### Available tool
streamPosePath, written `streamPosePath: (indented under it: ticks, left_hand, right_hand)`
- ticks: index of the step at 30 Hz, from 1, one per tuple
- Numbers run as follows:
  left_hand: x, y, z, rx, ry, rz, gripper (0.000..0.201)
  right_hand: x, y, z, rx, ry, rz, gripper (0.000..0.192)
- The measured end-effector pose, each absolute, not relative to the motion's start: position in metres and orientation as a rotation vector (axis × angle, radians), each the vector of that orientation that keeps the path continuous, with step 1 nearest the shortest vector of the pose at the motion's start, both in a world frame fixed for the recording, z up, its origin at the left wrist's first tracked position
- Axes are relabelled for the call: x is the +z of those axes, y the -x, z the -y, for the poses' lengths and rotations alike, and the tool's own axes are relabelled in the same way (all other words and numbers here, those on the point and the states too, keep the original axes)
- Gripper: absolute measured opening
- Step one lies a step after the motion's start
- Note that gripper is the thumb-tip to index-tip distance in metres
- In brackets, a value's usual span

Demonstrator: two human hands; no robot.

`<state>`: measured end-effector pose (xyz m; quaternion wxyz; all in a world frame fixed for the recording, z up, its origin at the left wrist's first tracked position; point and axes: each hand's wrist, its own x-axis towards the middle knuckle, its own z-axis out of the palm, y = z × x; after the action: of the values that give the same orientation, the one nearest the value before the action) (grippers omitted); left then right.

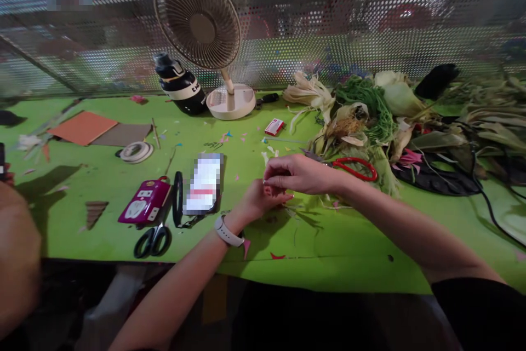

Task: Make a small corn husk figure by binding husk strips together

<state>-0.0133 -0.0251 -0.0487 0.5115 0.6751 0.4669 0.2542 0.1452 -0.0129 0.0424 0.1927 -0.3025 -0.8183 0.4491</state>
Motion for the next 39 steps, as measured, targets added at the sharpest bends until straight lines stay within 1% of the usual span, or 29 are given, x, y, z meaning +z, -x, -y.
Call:
streamPosePath:
  ticks: [3,4,7,9,10,12,14,15,18,21,25,30,39]
  left_hand:
    - [-0.046,0.015,0.028,0.571,-1.563,-1.051,0.025]
    - [-0.044,0.016,0.029,0.547,-1.532,-1.033,0.025]
    - [-0.038,0.019,0.032,0.494,-1.438,-1.001,0.024]
    - [-0.036,0.021,0.032,0.483,-1.412,-0.972,0.022]
    - [-0.036,0.022,0.032,0.475,-1.419,-0.956,0.021]
    - [-0.035,0.024,0.032,0.472,-1.446,-0.928,0.020]
    - [-0.034,0.024,0.032,0.469,-1.489,-0.918,0.019]
    - [-0.033,0.025,0.032,0.468,-1.517,-0.919,0.018]
    - [-0.030,0.026,0.033,0.476,-1.609,-0.932,0.014]
    - [-0.028,0.026,0.036,0.480,-1.622,-0.926,0.013]
    - [-0.026,0.026,0.039,0.479,-1.592,-0.913,0.009]
    - [-0.024,0.026,0.040,0.495,-1.573,-0.908,0.007]
    - [-0.022,0.025,0.042,0.498,-1.573,-0.952,0.007]
  right_hand:
    - [0.041,-0.140,0.005,1.101,0.934,2.320,0.009]
    - [0.039,-0.141,0.002,0.997,1.017,2.311,0.012]
    - [0.035,-0.149,-0.004,0.561,1.321,2.203,0.026]
    - [0.033,-0.160,-0.001,0.329,1.416,2.107,0.031]
    - [0.033,-0.165,0.004,0.270,1.406,2.090,0.030]
    - [0.030,-0.173,0.016,0.296,1.314,2.162,0.024]
    - [0.023,-0.177,0.031,0.462,1.226,2.308,0.014]
    - [0.019,-0.177,0.038,0.566,1.211,2.370,0.013]
    - [0.004,-0.174,0.051,0.802,1.293,2.404,0.013]
    - [-0.006,-0.170,0.052,0.907,1.388,2.321,0.014]
    - [-0.010,-0.169,0.047,0.958,1.291,2.326,0.019]
    - [-0.013,-0.170,0.046,0.988,1.212,2.352,0.017]
    - [-0.024,-0.170,0.042,0.818,1.127,2.402,0.014]
